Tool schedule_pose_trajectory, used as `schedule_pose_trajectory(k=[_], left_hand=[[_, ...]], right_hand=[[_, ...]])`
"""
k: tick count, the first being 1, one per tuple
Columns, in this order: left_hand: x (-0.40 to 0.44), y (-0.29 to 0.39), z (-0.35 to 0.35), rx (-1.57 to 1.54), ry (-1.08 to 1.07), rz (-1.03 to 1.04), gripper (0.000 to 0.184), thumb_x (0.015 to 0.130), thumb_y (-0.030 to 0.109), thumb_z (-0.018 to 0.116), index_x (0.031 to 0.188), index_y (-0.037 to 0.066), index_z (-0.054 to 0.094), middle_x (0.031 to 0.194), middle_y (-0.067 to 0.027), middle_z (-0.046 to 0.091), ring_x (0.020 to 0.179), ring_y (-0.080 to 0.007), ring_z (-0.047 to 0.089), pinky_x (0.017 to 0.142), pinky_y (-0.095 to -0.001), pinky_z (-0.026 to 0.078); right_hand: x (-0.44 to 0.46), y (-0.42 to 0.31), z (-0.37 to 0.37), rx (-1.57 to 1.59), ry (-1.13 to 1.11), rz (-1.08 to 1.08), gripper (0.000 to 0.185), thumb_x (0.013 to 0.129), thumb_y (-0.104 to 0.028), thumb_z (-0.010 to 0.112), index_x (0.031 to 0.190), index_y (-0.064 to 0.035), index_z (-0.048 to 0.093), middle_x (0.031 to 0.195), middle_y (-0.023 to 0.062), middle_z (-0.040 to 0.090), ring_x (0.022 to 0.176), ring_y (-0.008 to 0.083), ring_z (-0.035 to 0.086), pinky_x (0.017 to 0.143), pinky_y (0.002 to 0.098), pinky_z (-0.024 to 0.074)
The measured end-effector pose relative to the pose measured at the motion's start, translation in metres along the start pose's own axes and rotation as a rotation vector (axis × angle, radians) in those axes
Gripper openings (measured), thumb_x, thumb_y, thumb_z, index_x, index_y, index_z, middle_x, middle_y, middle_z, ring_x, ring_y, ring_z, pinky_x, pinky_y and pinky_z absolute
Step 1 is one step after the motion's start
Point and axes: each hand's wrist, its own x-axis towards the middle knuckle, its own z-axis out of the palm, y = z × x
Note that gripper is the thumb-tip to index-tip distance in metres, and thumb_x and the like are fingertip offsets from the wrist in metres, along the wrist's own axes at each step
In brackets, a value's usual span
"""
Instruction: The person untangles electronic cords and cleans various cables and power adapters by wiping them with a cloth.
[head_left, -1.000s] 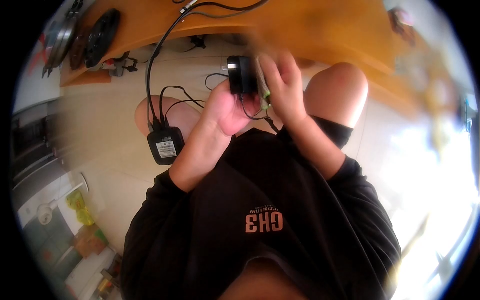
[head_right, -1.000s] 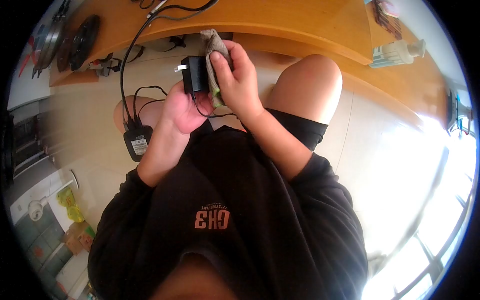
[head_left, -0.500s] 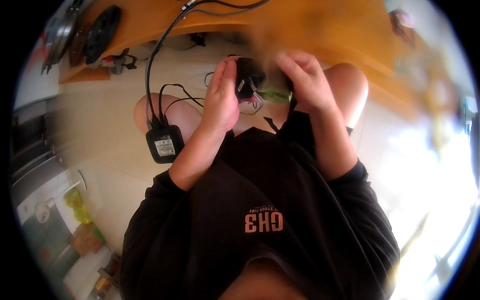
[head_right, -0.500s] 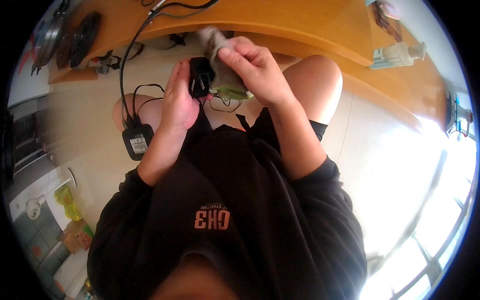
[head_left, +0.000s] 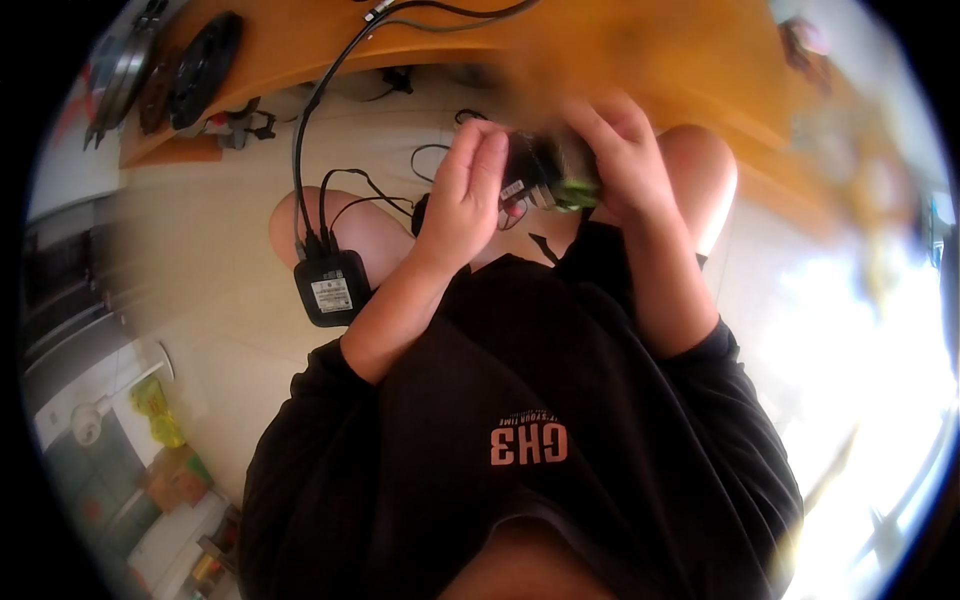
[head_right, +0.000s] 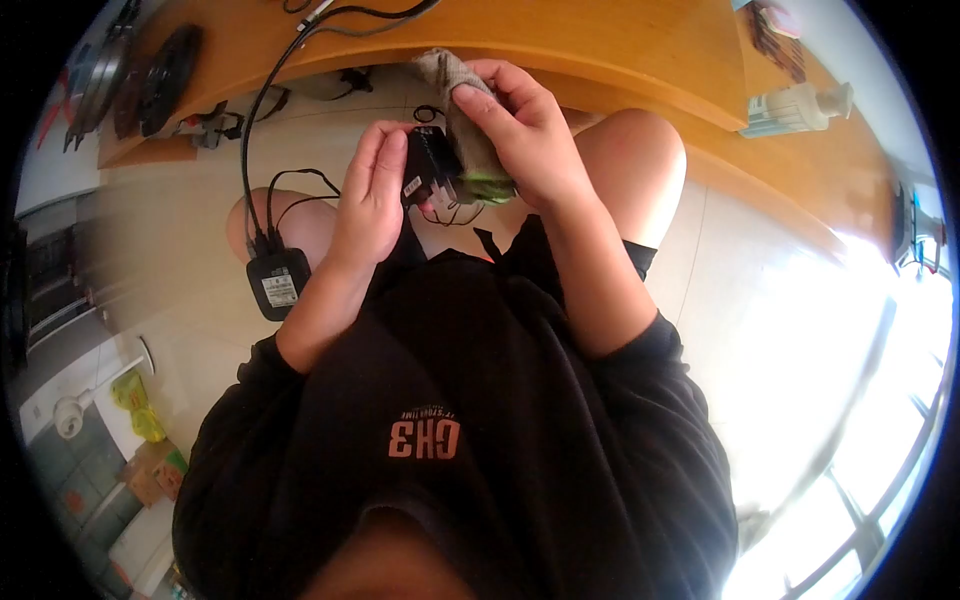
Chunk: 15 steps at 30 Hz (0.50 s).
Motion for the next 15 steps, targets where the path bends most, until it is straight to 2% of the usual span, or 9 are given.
schedule_pose_trajectory(k=[2, 3, 6, 9, 11, 12, 15], left_hand=[[0.002, -0.007, -0.002, 0.036, 0.03, -0.004, 0.025, 0.098, 0.023, 0.033, 0.106, 0.005, 0.048, 0.078, -0.0026, 0.055, 0.059, -0.0076, 0.052, 0.049, -0.0208, 0.044], [0.002, -0.007, 0.0, 0.015, 0.021, -0.002, 0.022, 0.098, 0.023, 0.035, 0.103, 0.006, 0.048, 0.077, -0.0016, 0.053, 0.058, -0.0066, 0.051, 0.047, -0.0199, 0.043], [-0.002, 0.002, 0.006, -0.031, -0.043, 0.007, 0.019, 0.096, 0.023, 0.04, 0.098, 0.007, 0.049, 0.075, 0.0005, 0.05, 0.057, -0.0044, 0.048, 0.046, -0.0183, 0.04], [-0.006, 0.01, 0.006, -0.092, -0.135, -0.015, 0.02, 0.095, 0.023, 0.044, 0.106, 0.007, 0.05, 0.082, -0.0006, 0.053, 0.064, -0.0058, 0.052, 0.051, -0.0199, 0.044], [-0.001, 0.008, 0.002, -0.203, -0.107, -0.069, 0.027, 0.094, 0.023, 0.045, 0.114, 0.005, 0.049, 0.092, -0.0032, 0.057, 0.071, -0.0092, 0.058, 0.059, -0.0223, 0.051], [0.001, 0.009, -0.004, -0.302, -0.099, -0.163, 0.034, 0.092, 0.023, 0.048, 0.119, 0.003, 0.048, 0.099, -0.0054, 0.057, 0.081, -0.0133, 0.059, 0.068, -0.0299, 0.054], [0.004, 0.013, -0.013, -0.636, -0.105, -0.26, 0.038, 0.091, 0.023, 0.048, 0.12, -0.001, 0.046, 0.099, -0.0084, 0.057, 0.088, -0.0172, 0.059, 0.074, -0.0385, 0.053]], right_hand=[[-0.003, 0.002, 0.0, -0.29, -0.155, -0.101, 0.019, 0.084, -0.013, 0.06, 0.098, -0.0007, 0.06, 0.088, 0.0036, 0.059, 0.082, 0.0107, 0.055, 0.074, 0.0251, 0.0453], [-0.006, 0.002, 0.001, -0.437, -0.227, -0.152, 0.019, 0.083, -0.013, 0.061, 0.097, -0.0008, 0.06, 0.087, 0.0036, 0.059, 0.082, 0.0108, 0.055, 0.074, 0.0253, 0.0454], [0.003, 0.013, -0.001, -0.618, -0.024, -0.179, 0.019, 0.082, -0.015, 0.062, 0.095, -0.0008, 0.06, 0.085, 0.004, 0.057, 0.081, 0.0099, 0.055, 0.072, 0.0252, 0.0451], [0.01, 0.025, -0.01, -0.555, 0.085, -0.112, 0.021, 0.085, -0.016, 0.059, 0.1, -0.0011, 0.059, 0.088, 0.0022, 0.059, 0.081, 0.0091, 0.054, 0.072, 0.0245, 0.0447], [0.004, 0.026, -0.014, -0.174, 0.165, 0.018, 0.022, 0.087, -0.016, 0.057, 0.103, -0.0011, 0.058, 0.09, 0.0016, 0.06, 0.083, 0.0088, 0.054, 0.074, 0.0238, 0.0442], [0.006, 0.031, -0.024, -0.072, 0.164, -0.037, 0.022, 0.089, -0.015, 0.054, 0.106, -0.0012, 0.057, 0.094, 0.0011, 0.06, 0.086, 0.0084, 0.054, 0.077, 0.0224, 0.0429], [0.001, 0.024, -0.043, 0.061, 0.21, -0.04, 0.023, 0.09, -0.015, 0.053, 0.108, -0.0011, 0.057, 0.097, 0.002, 0.061, 0.089, 0.009, 0.055, 0.08, 0.0223, 0.0431]])
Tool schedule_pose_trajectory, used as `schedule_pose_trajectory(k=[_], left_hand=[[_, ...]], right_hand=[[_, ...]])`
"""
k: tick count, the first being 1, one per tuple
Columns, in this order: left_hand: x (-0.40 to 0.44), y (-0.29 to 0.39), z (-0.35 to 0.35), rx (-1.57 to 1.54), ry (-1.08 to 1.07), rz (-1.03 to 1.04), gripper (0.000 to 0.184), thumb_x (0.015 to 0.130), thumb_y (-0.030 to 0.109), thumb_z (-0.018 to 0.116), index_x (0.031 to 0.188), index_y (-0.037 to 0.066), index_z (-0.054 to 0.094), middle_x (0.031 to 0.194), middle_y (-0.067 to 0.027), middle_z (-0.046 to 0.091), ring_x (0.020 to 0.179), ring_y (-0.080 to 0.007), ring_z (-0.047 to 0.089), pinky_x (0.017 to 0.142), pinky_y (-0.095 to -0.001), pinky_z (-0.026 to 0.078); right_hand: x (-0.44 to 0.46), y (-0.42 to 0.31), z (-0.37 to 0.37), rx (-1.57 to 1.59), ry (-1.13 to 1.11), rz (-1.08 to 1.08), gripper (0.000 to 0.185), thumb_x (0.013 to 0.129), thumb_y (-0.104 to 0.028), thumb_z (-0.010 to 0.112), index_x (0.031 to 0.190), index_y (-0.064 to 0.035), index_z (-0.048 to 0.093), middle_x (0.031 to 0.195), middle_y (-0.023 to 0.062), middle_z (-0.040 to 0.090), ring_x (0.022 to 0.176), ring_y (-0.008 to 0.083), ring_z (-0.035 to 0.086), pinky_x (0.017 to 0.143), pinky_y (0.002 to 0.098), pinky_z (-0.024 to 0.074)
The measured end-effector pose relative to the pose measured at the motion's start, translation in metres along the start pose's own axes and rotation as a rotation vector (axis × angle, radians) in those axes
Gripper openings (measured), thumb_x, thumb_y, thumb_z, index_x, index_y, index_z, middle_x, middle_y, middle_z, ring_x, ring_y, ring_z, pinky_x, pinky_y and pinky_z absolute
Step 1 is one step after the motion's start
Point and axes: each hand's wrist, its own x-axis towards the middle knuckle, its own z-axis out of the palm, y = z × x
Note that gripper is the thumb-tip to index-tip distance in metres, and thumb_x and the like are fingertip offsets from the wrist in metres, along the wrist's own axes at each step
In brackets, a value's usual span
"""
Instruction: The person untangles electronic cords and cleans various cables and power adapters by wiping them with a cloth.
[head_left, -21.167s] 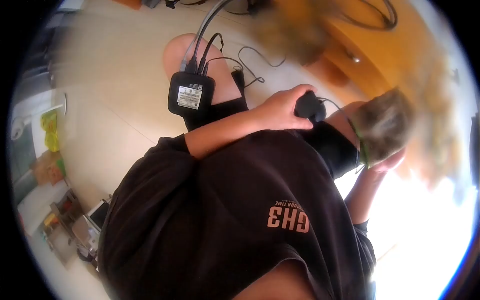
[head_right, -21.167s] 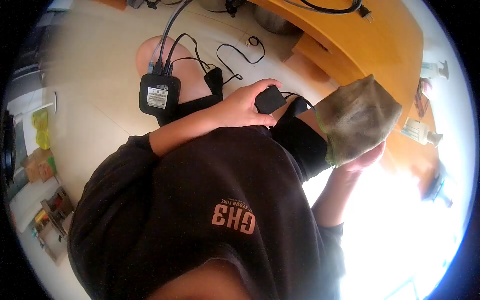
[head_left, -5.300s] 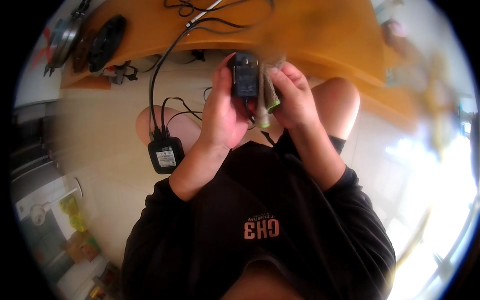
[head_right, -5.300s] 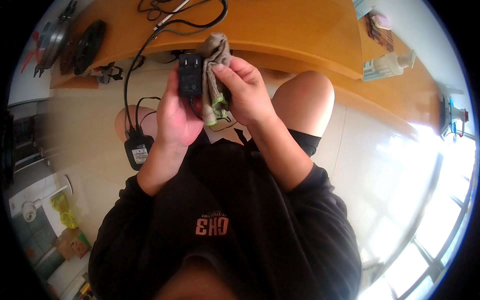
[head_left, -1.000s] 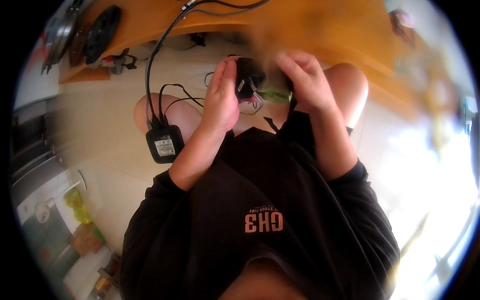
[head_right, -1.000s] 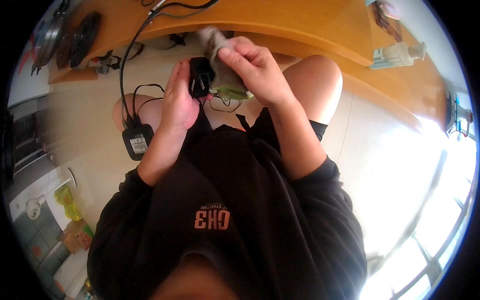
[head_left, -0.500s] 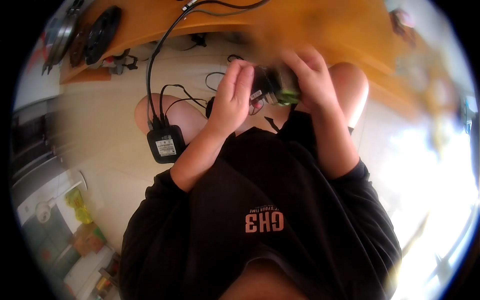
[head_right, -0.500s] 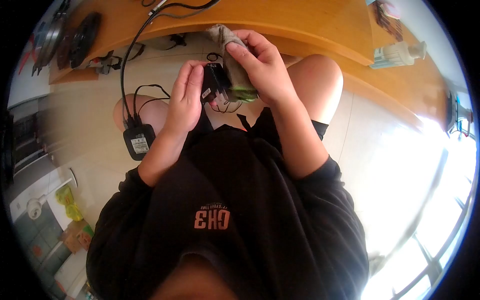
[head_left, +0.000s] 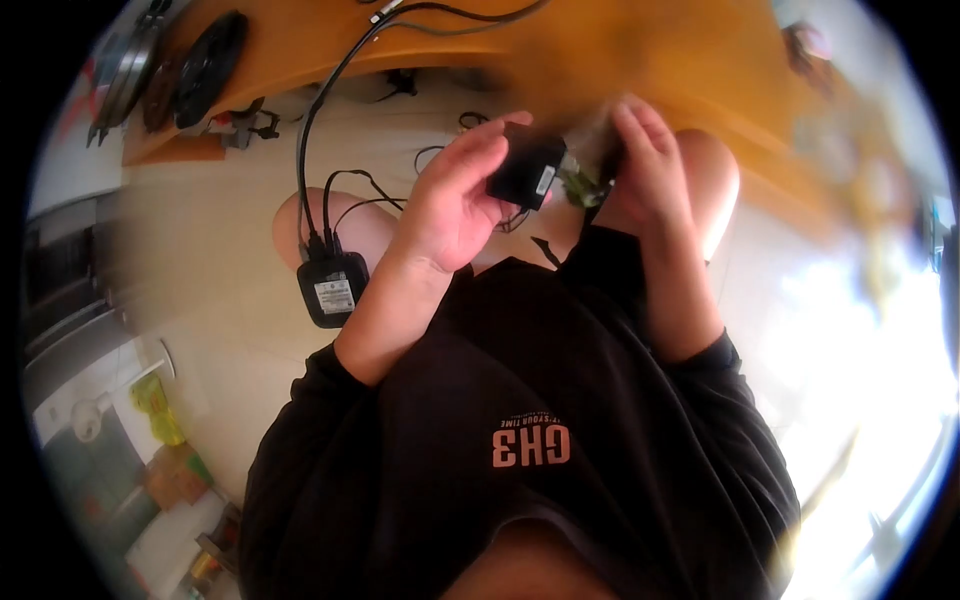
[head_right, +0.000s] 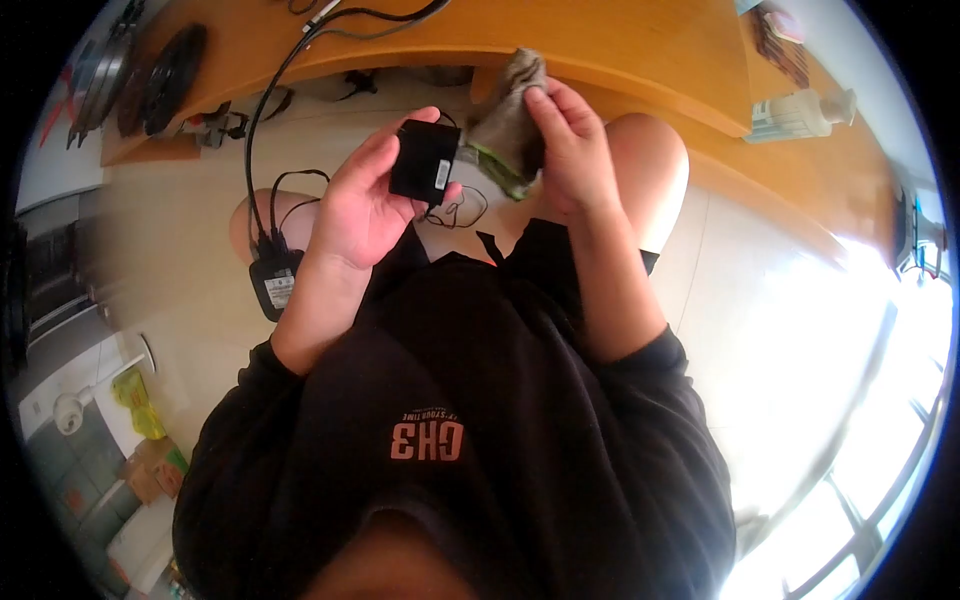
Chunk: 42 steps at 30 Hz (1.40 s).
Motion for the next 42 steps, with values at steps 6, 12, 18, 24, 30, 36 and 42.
schedule_pose_trajectory(k=[6, 12, 18, 24, 30, 36, 42], left_hand=[[0.007, -0.001, -0.017, -0.303, 0.005, -0.036, 0.039, 0.091, 0.026, 0.045, 0.116, -0.004, 0.047, 0.117, -0.0176, 0.052, 0.105, -0.0297, 0.052, 0.09, -0.0444, 0.043], [0.011, -0.007, -0.003, -0.236, 0.069, 0.055, 0.036, 0.093, 0.026, 0.038, 0.121, 0.004, 0.046, 0.121, -0.0134, 0.05, 0.114, -0.0262, 0.047, 0.096, -0.0388, 0.039], [0.009, -0.016, 0.015, -0.371, 0.133, 0.062, 0.036, 0.094, 0.023, 0.031, 0.124, 0.006, 0.043, 0.121, -0.0104, 0.049, 0.112, -0.023, 0.048, 0.098, -0.0361, 0.038], [0.003, -0.014, 0.01, -0.363, 0.016, -0.001, 0.032, 0.097, 0.024, 0.031, 0.123, 0.009, 0.042, 0.118, -0.0056, 0.05, 0.111, -0.0185, 0.048, 0.095, -0.0345, 0.04], [0.004, -0.019, 0.012, -0.196, 0.082, 0.098, 0.036, 0.095, 0.022, 0.036, 0.129, 0.008, 0.036, 0.123, -0.0056, 0.046, 0.113, -0.0171, 0.044, 0.097, -0.0345, 0.037], [0.003, -0.005, 0.009, -0.014, 0.011, 0.129, 0.037, 0.095, 0.02, 0.038, 0.13, 0.008, 0.037, 0.12, -0.0053, 0.047, 0.106, -0.0177, 0.048, 0.086, -0.0362, 0.043], [0.005, -0.006, 0.007, 0.14, 0.037, 0.23, 0.049, 0.084, 0.0, 0.049, 0.131, 0.008, 0.036, 0.116, -0.0055, 0.05, 0.104, -0.018, 0.05, 0.088, -0.033, 0.042]], right_hand=[[-0.016, -0.037, 0.003, 0.101, 0.008, -0.116, 0.024, 0.091, -0.013, 0.051, 0.109, 0.002, 0.056, 0.097, 0.0057, 0.062, 0.09, 0.0137, 0.058, 0.081, 0.0261, 0.0467], [-0.051, -0.027, 0.046, -0.535, -0.013, -0.43, 0.019, 0.085, -0.007, 0.059, 0.103, -0.002, 0.062, 0.096, 0.0049, 0.063, 0.082, 0.0145, 0.06, 0.076, 0.0255, 0.0478], [-0.026, 0.002, 0.068, -0.997, -0.25, -0.979, 0.023, 0.068, -0.003, 0.068, 0.091, -0.0068, 0.066, 0.095, 0.008, 0.055, 0.097, 0.0285, 0.051, 0.083, 0.0376, 0.041], [-0.017, -0.001, 0.068, -0.936, -0.191, -0.867, 0.017, 0.072, -0.005, 0.064, 0.09, -0.0056, 0.064, 0.092, 0.0078, 0.056, 0.084, 0.0279, 0.05, 0.077, 0.0354, 0.0413], [-0.017, -0.004, 0.069, -0.948, -0.132, -0.864, 0.015, 0.073, -0.003, 0.063, 0.088, -0.0033, 0.063, 0.09, 0.0094, 0.056, 0.084, 0.0286, 0.051, 0.073, 0.0346, 0.0432], [0.001, 0.001, 0.046, -0.851, 0.04, -0.554, 0.013, 0.082, -0.007, 0.058, 0.093, -0.0009, 0.061, 0.081, 0.0101, 0.059, 0.074, 0.021, 0.056, 0.069, 0.0293, 0.046], [-0.016, -0.015, 0.036, -0.28, -0.19, -0.226, 0.02, 0.088, -0.008, 0.053, 0.104, -0.0007, 0.061, 0.097, 0.0053, 0.06, 0.089, 0.0103, 0.055, 0.079, 0.0245, 0.0441]])
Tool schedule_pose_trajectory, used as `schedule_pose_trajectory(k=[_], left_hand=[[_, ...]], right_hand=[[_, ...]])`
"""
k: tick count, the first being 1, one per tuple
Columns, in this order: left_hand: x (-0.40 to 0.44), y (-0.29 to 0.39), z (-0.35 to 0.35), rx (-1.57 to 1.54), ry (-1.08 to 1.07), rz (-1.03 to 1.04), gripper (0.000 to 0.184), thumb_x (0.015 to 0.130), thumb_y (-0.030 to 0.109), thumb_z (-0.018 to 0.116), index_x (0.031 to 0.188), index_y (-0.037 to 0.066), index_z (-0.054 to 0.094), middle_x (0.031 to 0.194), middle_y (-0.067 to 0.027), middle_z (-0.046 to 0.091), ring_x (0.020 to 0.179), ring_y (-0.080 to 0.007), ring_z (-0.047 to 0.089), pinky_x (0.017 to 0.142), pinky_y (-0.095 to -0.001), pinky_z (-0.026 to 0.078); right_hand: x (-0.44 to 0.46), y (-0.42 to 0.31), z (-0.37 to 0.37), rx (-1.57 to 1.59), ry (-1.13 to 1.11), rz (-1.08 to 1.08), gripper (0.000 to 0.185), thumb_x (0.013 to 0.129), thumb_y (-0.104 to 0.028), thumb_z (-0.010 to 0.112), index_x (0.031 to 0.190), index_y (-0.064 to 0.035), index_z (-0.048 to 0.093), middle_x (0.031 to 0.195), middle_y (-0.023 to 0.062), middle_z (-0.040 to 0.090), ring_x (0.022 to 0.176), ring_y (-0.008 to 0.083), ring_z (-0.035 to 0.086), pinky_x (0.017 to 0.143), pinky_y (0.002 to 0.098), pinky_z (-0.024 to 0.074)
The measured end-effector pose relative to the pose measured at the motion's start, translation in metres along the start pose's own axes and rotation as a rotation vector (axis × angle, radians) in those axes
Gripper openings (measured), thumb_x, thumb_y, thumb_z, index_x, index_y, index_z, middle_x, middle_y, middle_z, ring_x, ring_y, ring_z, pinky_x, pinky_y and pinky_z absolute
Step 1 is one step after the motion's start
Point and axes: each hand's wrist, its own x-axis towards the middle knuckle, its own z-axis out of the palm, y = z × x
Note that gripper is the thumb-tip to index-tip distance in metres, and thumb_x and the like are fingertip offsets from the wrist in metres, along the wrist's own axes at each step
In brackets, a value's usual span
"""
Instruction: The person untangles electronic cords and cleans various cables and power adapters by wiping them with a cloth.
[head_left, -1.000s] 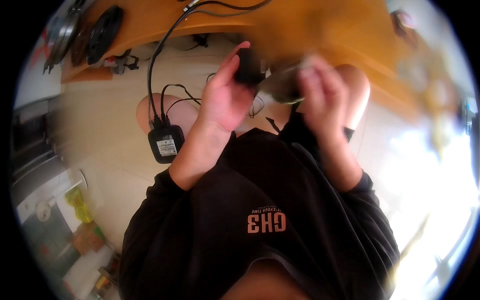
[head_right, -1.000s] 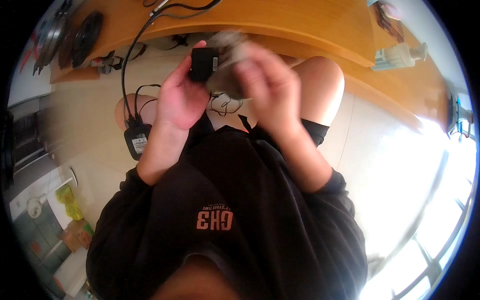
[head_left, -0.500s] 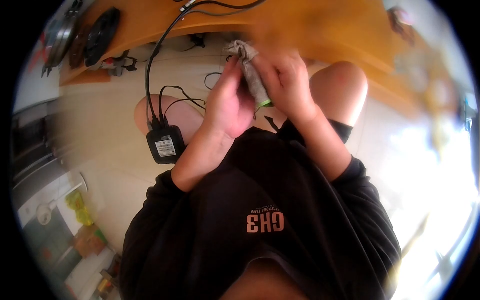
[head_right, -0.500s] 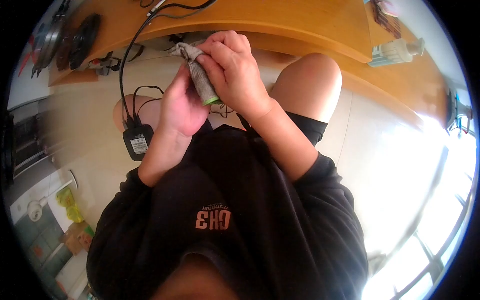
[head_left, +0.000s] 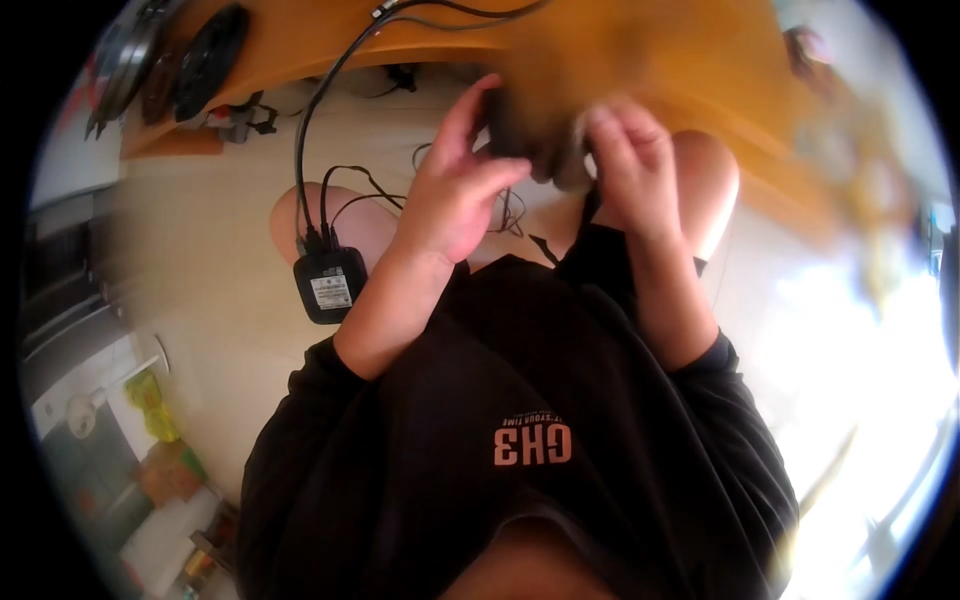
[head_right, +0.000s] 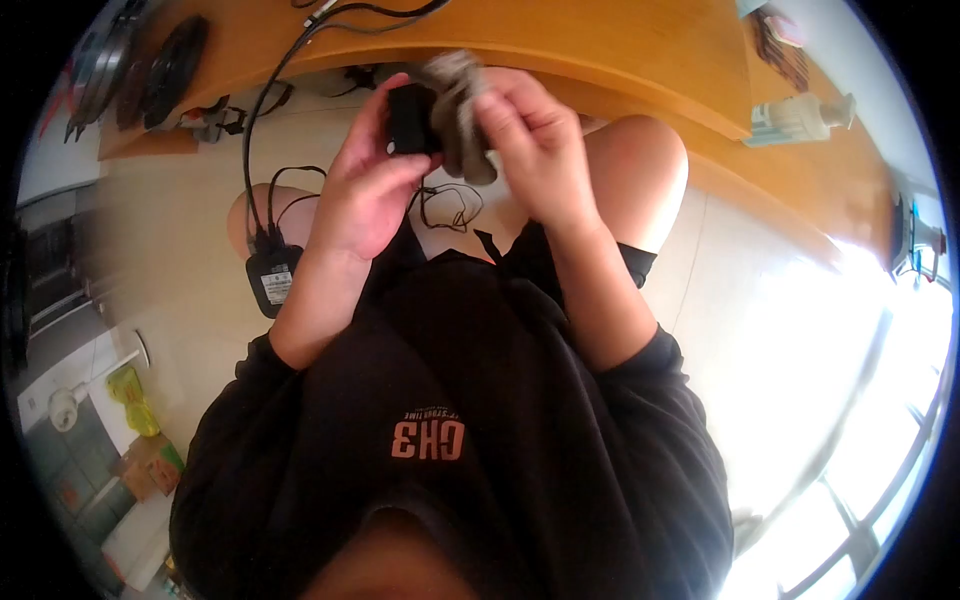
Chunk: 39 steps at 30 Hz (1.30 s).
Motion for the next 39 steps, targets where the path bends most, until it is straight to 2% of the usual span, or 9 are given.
schedule_pose_trajectory(k=[9, 16, 21, 24, 26, 29, 31, 37, 39], left_hand=[[0.009, -0.007, -0.008, 0.542, -0.085, 0.208, 0.058, 0.071, -0.008, 0.062, 0.125, 0.001, 0.041, 0.115, -0.0098, 0.049, 0.101, -0.016, 0.053, 0.084, -0.0264, 0.045], [0.001, -0.011, -0.009, 0.617, -0.064, 0.183, 0.062, 0.066, -0.008, 0.065, 0.123, 0.002, 0.043, 0.114, -0.0097, 0.043, 0.099, -0.0196, 0.054, 0.077, -0.0288, 0.051], [-0.002, -0.003, -0.01, 0.814, -0.035, 0.265, 0.062, 0.067, -0.01, 0.066, 0.123, 0.004, 0.045, 0.115, -0.0054, 0.046, 0.099, -0.0151, 0.052, 0.078, -0.0269, 0.049], [0.005, -0.01, -0.021, 1.031, 0.009, 0.363, 0.058, 0.066, -0.009, 0.067, 0.119, 0.004, 0.049, 0.113, -0.0051, 0.045, 0.099, -0.0155, 0.052, 0.078, -0.0262, 0.048], [0.008, -0.015, -0.02, 1.097, 0.033, 0.45, 0.056, 0.065, -0.008, 0.068, 0.117, 0.004, 0.051, 0.112, -0.0052, 0.045, 0.098, -0.0158, 0.052, 0.077, -0.0254, 0.048], [0.007, -0.027, -0.025, 0.91, 0.014, 0.332, 0.06, 0.06, -0.002, 0.071, 0.116, 0.005, 0.05, 0.11, -0.0098, 0.045, 0.098, -0.0227, 0.051, 0.08, -0.0307, 0.046], [-0.004, -0.02, -0.015, 0.673, 0.007, 0.151, 0.061, 0.059, 0.0, 0.073, 0.116, 0.006, 0.05, 0.109, -0.0116, 0.045, 0.1, -0.0239, 0.05, 0.082, -0.033, 0.046], [0.004, -0.017, -0.027, 0.952, -0.043, 0.337, 0.063, 0.061, -0.005, 0.07, 0.118, 0.008, 0.049, 0.112, -0.0055, 0.043, 0.094, -0.0182, 0.053, 0.075, -0.0267, 0.049], [0.007, -0.021, -0.033, 0.958, 0.026, 0.321, 0.059, 0.062, -0.006, 0.069, 0.117, 0.008, 0.05, 0.11, -0.0048, 0.046, 0.095, -0.0175, 0.053, 0.079, -0.0276, 0.046]], right_hand=[[0.003, 0.008, 0.031, -0.707, 0.003, -0.558, 0.023, 0.068, -0.004, 0.065, 0.09, -0.006, 0.061, 0.091, 0.0126, 0.054, 0.083, 0.03, 0.054, 0.074, 0.0359, 0.0463], [0.019, 0.013, 0.014, -0.527, 0.121, -0.116, 0.017, 0.077, -0.008, 0.062, 0.092, -0.0002, 0.057, 0.083, 0.0083, 0.06, 0.07, 0.014, 0.057, 0.061, 0.0277, 0.0472], [0.016, 0.013, -0.007, 0.463, 0.167, 0.149, 0.014, 0.089, -0.004, 0.048, 0.101, 0.002, 0.053, 0.098, 0.0092, 0.061, 0.087, 0.0145, 0.059, 0.078, 0.0266, 0.0483], [0.002, 0.01, 0.0, 0.219, 0.044, 0.107, 0.017, 0.085, -0.003, 0.054, 0.101, -0.0002, 0.058, 0.102, 0.0076, 0.059, 0.09, 0.0153, 0.057, 0.083, 0.0262, 0.0452], [-0.007, 0.014, 0.017, -0.43, -0.079, -0.198, 0.022, 0.073, -0.002, 0.065, 0.095, -0.0021, 0.061, 0.107, 0.0129, 0.052, 0.099, 0.0218, 0.052, 0.081, 0.0296, 0.0448], [-0.001, 0.021, 0.024, -0.664, 0.046, -0.488, 0.019, 0.073, -0.001, 0.065, 0.091, -0.0014, 0.06, 0.094, 0.0141, 0.055, 0.085, 0.0256, 0.056, 0.072, 0.0308, 0.0468], [0.006, 0.028, 0.02, -0.593, 0.143, -0.357, 0.018, 0.074, -0.001, 0.064, 0.091, -0.0012, 0.06, 0.088, 0.0136, 0.055, 0.08, 0.0248, 0.057, 0.071, 0.0301, 0.0471], [0.011, 0.021, 0.002, -0.134, 0.241, 0.072, 0.015, 0.079, -0.003, 0.061, 0.094, -0.0015, 0.059, 0.088, 0.0076, 0.061, 0.079, 0.014, 0.058, 0.071, 0.0248, 0.0463], [0.001, 0.023, 0.008, -0.277, 0.115, -0.103, 0.018, 0.075, -0.003, 0.062, 0.092, -0.0015, 0.059, 0.091, 0.0092, 0.058, 0.084, 0.0172, 0.056, 0.073, 0.026, 0.0459]])
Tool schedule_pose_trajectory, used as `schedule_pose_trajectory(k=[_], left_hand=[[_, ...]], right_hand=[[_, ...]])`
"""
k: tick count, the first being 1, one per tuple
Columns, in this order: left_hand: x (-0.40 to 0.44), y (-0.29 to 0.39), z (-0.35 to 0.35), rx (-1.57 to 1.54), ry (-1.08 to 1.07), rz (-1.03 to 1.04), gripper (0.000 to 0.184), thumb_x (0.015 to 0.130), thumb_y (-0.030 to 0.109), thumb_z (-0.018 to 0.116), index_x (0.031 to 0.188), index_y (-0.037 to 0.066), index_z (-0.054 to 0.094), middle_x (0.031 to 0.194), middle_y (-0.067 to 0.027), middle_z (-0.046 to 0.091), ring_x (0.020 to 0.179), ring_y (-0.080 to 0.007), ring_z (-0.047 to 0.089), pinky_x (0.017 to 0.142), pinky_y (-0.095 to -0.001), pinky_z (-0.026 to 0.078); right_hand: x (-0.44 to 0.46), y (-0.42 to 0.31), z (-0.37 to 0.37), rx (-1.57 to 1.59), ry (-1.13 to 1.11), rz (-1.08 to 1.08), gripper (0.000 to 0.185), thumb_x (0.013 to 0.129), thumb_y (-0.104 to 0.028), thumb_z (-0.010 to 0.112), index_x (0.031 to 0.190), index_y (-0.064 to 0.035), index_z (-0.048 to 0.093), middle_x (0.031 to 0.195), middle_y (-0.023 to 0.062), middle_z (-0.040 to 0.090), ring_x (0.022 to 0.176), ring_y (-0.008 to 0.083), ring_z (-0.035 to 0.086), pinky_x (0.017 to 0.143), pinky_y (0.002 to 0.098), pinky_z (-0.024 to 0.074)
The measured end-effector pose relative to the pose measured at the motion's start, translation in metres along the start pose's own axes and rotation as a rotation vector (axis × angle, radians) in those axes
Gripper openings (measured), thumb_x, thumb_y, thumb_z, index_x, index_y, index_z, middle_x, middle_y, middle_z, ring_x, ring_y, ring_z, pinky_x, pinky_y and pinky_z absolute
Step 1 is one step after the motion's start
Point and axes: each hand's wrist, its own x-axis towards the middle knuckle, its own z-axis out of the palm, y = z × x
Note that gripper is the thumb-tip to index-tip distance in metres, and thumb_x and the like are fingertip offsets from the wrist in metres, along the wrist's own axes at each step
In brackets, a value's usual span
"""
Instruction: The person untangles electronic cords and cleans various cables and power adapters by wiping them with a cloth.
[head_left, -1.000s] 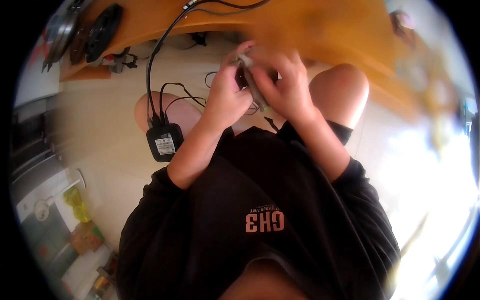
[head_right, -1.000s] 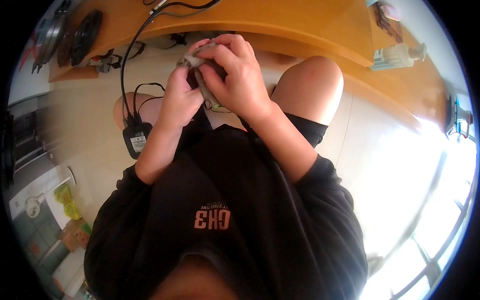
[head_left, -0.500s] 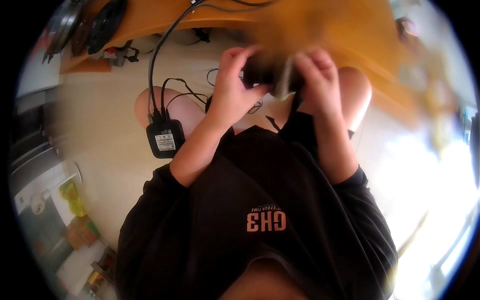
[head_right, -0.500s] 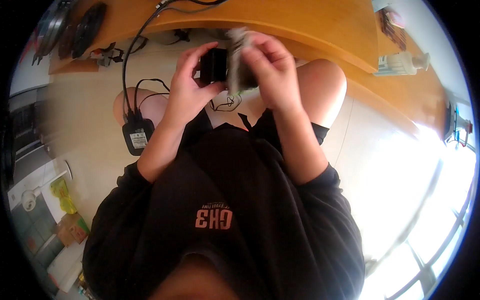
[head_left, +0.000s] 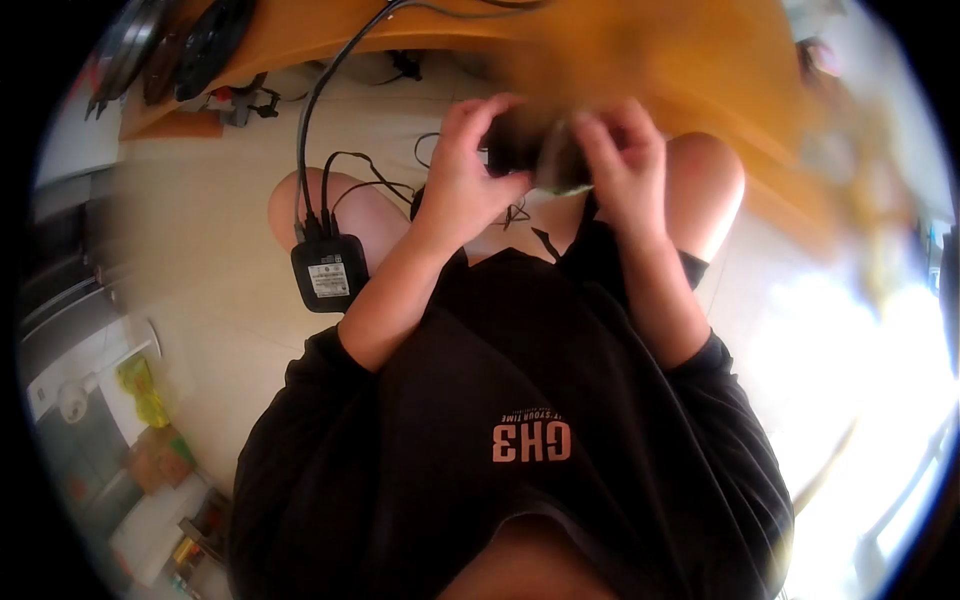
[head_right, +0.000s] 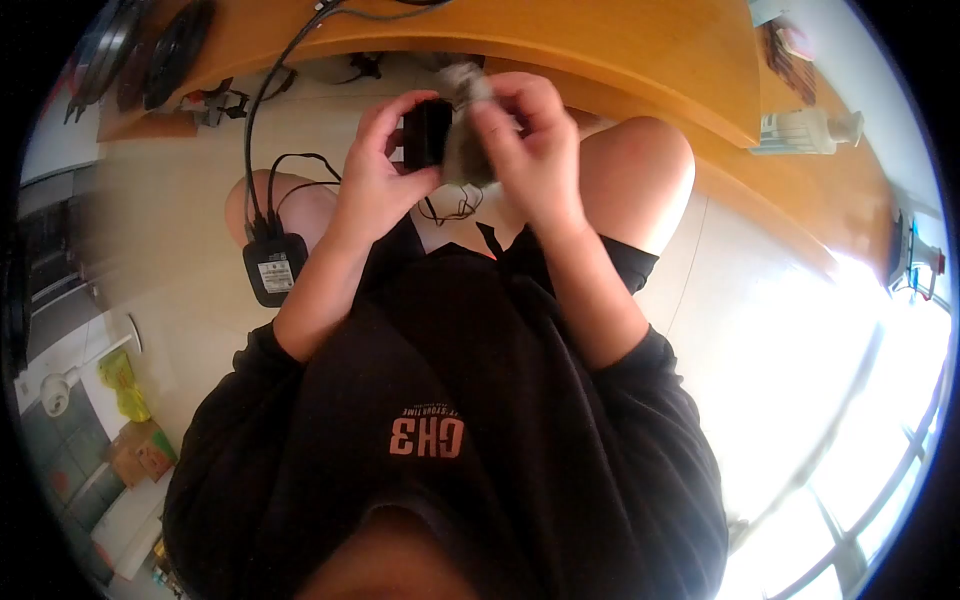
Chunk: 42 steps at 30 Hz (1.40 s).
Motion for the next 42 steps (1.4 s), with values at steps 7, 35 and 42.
schedule_pose_trajectory(k=[7, 35, 42], left_hand=[[-0.009, 0.019, 0.001, -0.25, -0.13, -0.171, 0.06, 0.063, -0.005, 0.071, 0.118, 0.006, 0.047, 0.111, -0.0038, 0.046, 0.092, -0.0151, 0.053, 0.072, -0.0266, 0.051], [-0.007, 0.002, -0.013, -0.848, -0.164, -0.491, 0.059, 0.064, 0.0, 0.073, 0.117, 0.008, 0.047, 0.11, -0.006, 0.051, 0.094, -0.0158, 0.054, 0.076, -0.0306, 0.05], [-0.005, 0.0, -0.005, -0.652, -0.058, -0.341, 0.058, 0.062, 0.002, 0.076, 0.111, 0.006, 0.045, 0.101, -0.0074, 0.056, 0.085, -0.0173, 0.057, 0.075, -0.032, 0.048]], right_hand=[[0.006, 0.013, 0.003, -0.495, 0.119, -0.276, 0.021, 0.07, -0.001, 0.065, 0.09, -0.0028, 0.061, 0.091, 0.0124, 0.051, 0.083, 0.0251, 0.053, 0.07, 0.0308, 0.0457], [0.009, 0.015, -0.058, 1.007, -0.037, 0.261, 0.027, 0.094, -0.012, 0.032, 0.113, -0.0001, 0.046, 0.118, 0.0163, 0.052, 0.111, 0.0257, 0.049, 0.098, 0.0388, 0.0371], [0.003, 0.017, -0.068, 1.496, -0.122, 0.427, 0.036, 0.094, -0.013, 0.026, 0.121, 0.0039, 0.042, 0.123, 0.017, 0.049, 0.116, 0.0293, 0.045, 0.102, 0.0413, 0.0347]])
